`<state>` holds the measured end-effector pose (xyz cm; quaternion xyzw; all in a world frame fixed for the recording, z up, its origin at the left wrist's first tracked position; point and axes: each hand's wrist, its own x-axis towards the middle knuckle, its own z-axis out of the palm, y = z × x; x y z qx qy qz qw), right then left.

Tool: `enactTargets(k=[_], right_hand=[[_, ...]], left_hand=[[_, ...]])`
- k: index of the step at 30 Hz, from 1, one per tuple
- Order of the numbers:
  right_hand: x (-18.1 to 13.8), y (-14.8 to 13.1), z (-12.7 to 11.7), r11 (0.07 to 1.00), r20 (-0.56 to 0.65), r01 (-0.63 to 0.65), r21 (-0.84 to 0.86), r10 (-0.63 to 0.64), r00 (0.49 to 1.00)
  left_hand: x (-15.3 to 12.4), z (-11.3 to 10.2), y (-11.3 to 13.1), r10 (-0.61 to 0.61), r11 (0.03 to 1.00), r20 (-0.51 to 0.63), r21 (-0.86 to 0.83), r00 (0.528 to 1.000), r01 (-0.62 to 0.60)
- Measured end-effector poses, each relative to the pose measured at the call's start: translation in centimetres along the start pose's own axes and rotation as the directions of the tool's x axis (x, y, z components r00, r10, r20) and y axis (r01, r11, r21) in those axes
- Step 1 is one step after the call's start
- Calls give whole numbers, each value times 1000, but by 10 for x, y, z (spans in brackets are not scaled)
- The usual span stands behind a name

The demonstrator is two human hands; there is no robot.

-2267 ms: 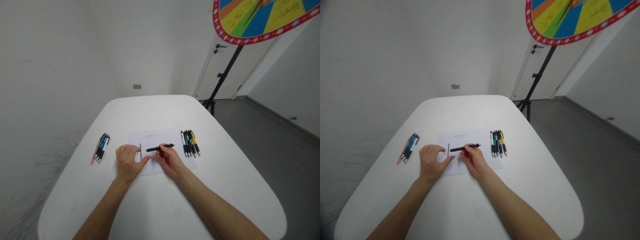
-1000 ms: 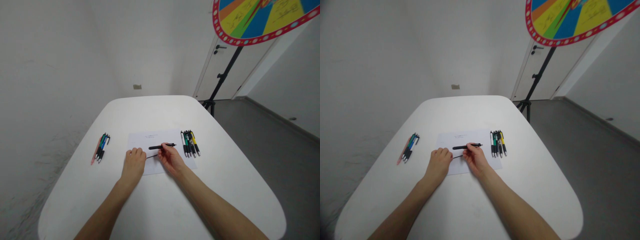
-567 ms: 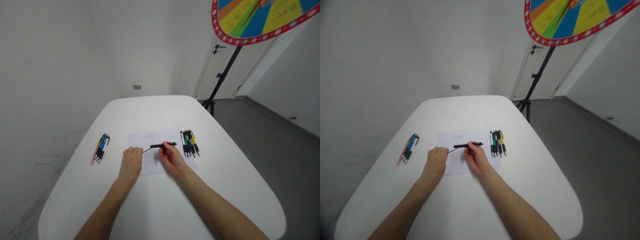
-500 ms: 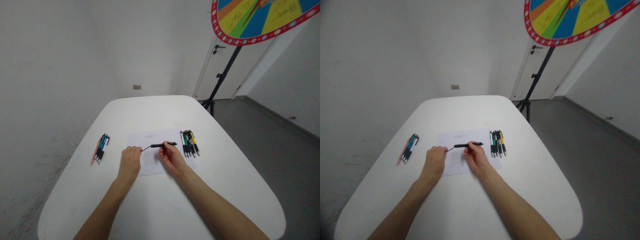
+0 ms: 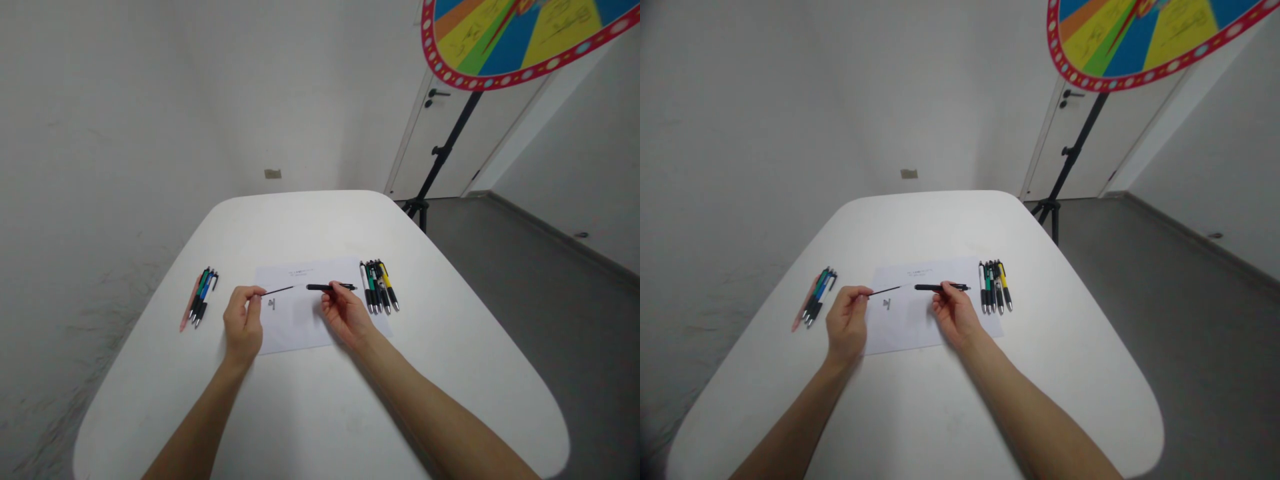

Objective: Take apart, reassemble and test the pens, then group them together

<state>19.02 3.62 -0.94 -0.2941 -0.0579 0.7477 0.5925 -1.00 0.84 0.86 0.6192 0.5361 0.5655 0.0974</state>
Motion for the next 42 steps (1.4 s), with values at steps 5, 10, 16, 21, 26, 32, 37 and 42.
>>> enactTargets(k=[5,10,16,21,26,32,37,42], right_hand=[[0,1,0,1000,10,-5,-3,5,1000],[0,0,-1,1000,8,6,-21,-6,1000],[-2,0,3,999,2,12,-52,-12,1000],[-9,1,7,989,58,36,-145,-28,998],[-15,5,10,980,119,42,-197,-19,993],[-13,7,9,983,111,16,-183,4,994],[-12,7,8,986,101,3,-164,14,995],[-14,7,9,979,127,18,-203,8,992]], left_hand=[[0,1,1,12,999,16,31,1000,-13],[-1,1,2,56,997,29,57,998,-58],[-1,1,4,104,991,28,78,994,-105],[-3,3,8,187,975,36,119,982,-190],[-7,9,11,279,953,97,97,955,-288],[-11,9,7,230,964,160,99,960,-248],[-9,7,7,231,960,125,130,965,-247],[-7,8,10,284,948,173,100,943,-303]])
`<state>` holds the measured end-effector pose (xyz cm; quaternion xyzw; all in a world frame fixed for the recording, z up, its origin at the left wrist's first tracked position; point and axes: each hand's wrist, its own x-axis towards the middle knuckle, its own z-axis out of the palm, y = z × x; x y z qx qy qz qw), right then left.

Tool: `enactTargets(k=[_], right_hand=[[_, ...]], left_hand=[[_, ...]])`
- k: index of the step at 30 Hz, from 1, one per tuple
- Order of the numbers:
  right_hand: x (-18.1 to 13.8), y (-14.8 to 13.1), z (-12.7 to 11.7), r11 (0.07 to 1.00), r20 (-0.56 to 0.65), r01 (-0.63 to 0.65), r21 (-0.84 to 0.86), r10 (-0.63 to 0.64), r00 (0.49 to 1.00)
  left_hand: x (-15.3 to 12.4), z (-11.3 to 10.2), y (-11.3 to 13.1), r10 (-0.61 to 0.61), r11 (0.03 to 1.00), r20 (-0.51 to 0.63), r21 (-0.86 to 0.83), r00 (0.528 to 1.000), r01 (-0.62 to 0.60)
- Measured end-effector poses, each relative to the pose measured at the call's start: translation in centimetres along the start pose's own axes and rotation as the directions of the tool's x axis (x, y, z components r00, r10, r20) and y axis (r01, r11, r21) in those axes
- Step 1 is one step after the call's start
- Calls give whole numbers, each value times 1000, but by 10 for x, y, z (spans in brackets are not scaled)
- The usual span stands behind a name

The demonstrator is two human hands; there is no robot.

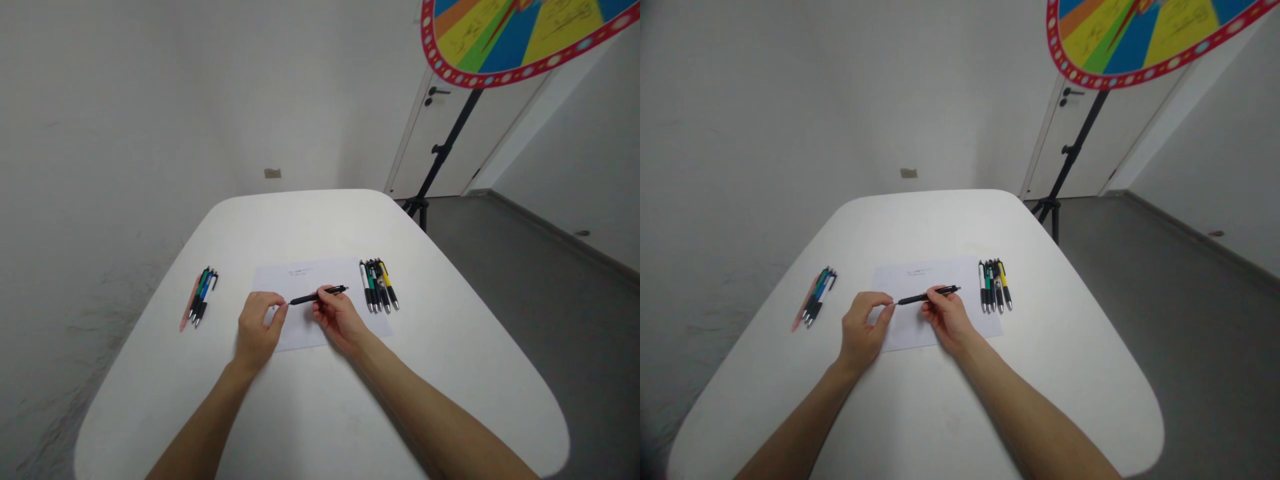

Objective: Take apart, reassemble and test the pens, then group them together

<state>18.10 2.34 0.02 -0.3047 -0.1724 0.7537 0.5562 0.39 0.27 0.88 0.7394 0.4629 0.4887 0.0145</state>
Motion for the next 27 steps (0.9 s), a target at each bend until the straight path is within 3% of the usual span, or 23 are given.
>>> enactTargets(k=[19,23,27], right_hand=[[1,2,-1,1000,1,-15,-25,15,1000],[1,0,-2,1000,-15,-16,1,16,1000],[2,0,-2,1000,-40,-14,18,15,999]], left_hand=[[-2,4,-4,15,999,-32,38,999,-14],[-3,2,-10,-39,980,2,194,999,37],[-5,2,-18,-155,885,103,456,982,92]])
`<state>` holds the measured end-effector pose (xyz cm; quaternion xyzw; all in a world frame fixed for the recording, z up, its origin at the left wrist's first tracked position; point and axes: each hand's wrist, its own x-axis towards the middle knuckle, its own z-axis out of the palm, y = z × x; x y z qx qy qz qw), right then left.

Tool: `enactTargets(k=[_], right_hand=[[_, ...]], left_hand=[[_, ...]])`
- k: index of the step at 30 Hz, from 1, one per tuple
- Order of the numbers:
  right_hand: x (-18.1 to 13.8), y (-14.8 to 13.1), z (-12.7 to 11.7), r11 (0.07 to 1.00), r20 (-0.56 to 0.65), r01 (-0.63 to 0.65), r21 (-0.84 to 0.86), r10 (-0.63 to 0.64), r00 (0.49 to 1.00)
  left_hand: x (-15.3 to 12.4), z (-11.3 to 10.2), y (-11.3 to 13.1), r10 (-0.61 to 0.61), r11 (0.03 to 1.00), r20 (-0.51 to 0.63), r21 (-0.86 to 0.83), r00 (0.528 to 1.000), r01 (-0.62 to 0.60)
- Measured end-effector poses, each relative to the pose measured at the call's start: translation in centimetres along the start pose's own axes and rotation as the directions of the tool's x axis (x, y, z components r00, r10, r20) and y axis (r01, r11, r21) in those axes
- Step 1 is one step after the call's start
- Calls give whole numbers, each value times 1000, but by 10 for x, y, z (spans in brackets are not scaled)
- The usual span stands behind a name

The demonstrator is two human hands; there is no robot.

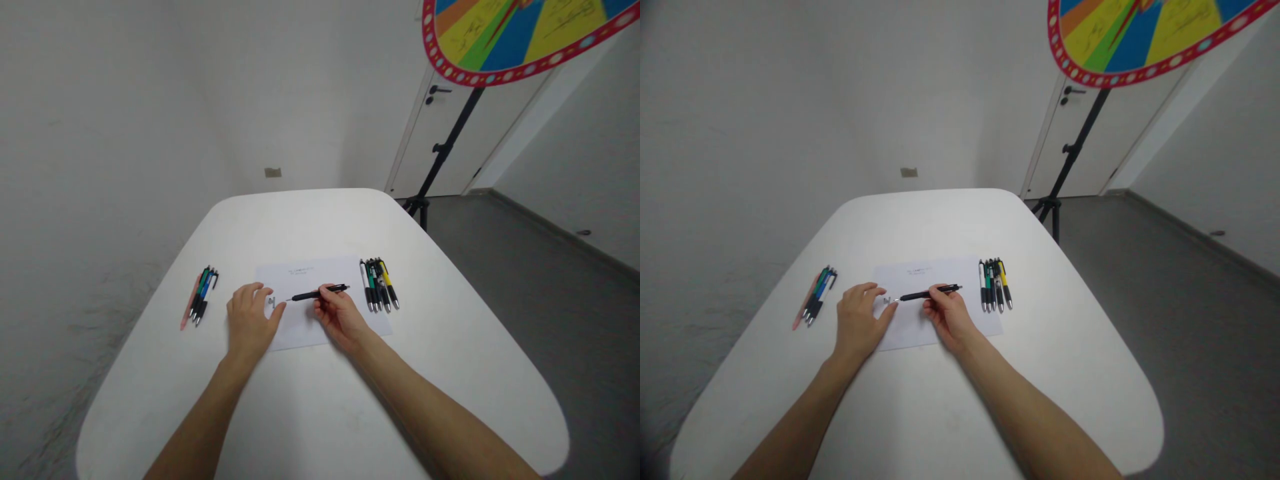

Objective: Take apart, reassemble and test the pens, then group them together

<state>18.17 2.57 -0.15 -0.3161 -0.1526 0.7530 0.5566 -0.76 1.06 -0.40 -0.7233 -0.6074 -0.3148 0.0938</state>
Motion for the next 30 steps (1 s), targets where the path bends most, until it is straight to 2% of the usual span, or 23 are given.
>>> enactTargets(k=[3,7,15,30], right_hand=[[1,0,0,1000,-6,-3,7,3,1000],[1,0,0,1000,-3,-6,13,6,1000],[-1,-1,0,1000,-2,-2,11,2,1000],[0,0,0,1000,4,0,13,0,1000]], left_hand=[[-1,3,-4,-22,993,99,114,995,11],[-3,7,-6,-2,988,171,156,985,-25],[-2,18,-11,104,990,66,90,992,-109],[0,20,0,213,974,111,58,971,-220]])
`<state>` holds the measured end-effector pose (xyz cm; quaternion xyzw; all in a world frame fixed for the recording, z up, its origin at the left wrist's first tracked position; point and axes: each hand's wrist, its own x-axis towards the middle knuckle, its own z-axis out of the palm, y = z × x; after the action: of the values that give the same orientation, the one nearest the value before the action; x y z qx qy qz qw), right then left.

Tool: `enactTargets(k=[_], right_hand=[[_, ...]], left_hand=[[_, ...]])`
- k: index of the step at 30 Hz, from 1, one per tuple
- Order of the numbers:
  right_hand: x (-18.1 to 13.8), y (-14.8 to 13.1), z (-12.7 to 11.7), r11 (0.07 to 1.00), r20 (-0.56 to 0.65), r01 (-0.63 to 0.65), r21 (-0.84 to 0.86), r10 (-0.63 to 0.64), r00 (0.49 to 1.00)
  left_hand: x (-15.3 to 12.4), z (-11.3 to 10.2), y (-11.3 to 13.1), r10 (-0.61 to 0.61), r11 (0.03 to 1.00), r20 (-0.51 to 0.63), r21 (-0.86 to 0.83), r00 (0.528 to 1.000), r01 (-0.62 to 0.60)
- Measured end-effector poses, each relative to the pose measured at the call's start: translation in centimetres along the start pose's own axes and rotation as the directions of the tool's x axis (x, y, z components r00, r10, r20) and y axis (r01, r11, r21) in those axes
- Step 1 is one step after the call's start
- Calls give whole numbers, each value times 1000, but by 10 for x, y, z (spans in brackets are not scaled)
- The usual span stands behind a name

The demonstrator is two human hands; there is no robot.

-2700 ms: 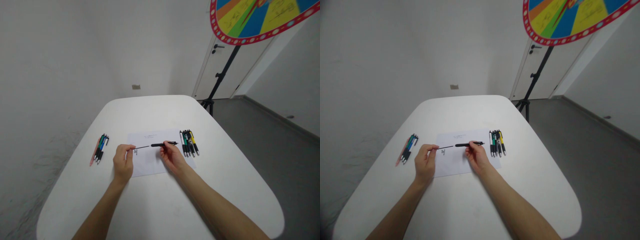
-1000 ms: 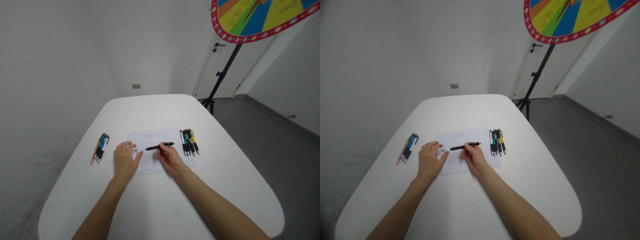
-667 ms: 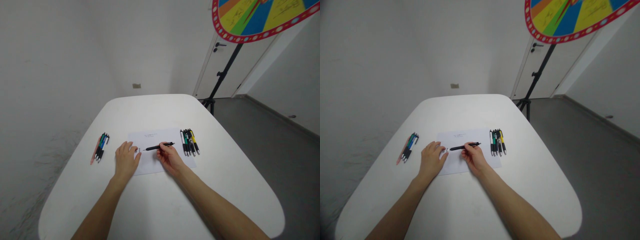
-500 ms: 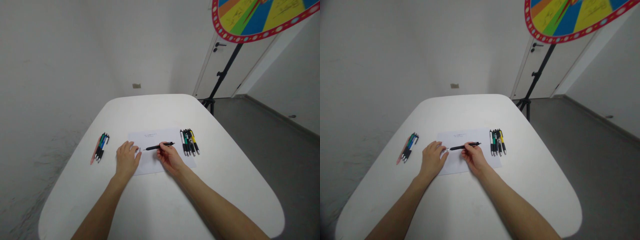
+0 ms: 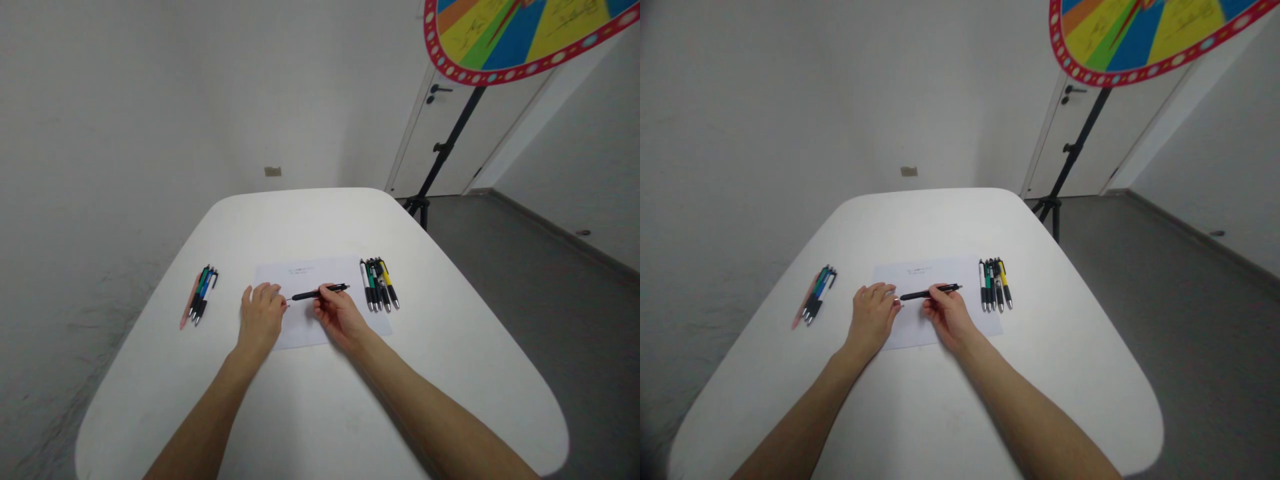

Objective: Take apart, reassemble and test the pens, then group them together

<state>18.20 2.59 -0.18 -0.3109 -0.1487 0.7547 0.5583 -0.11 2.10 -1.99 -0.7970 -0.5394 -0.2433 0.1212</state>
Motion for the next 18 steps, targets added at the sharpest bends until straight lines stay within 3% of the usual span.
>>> enactTargets(k=[10,18], right_hand=[[1,-1,-2,1000,-16,23,1,-23,1000],[2,-1,-3,999,-13,33,-11,-34,999]], left_hand=[[3,-16,2,-127,956,-240,-287,962,55],[3,-22,7,-79,935,-284,-354,956,-28]])
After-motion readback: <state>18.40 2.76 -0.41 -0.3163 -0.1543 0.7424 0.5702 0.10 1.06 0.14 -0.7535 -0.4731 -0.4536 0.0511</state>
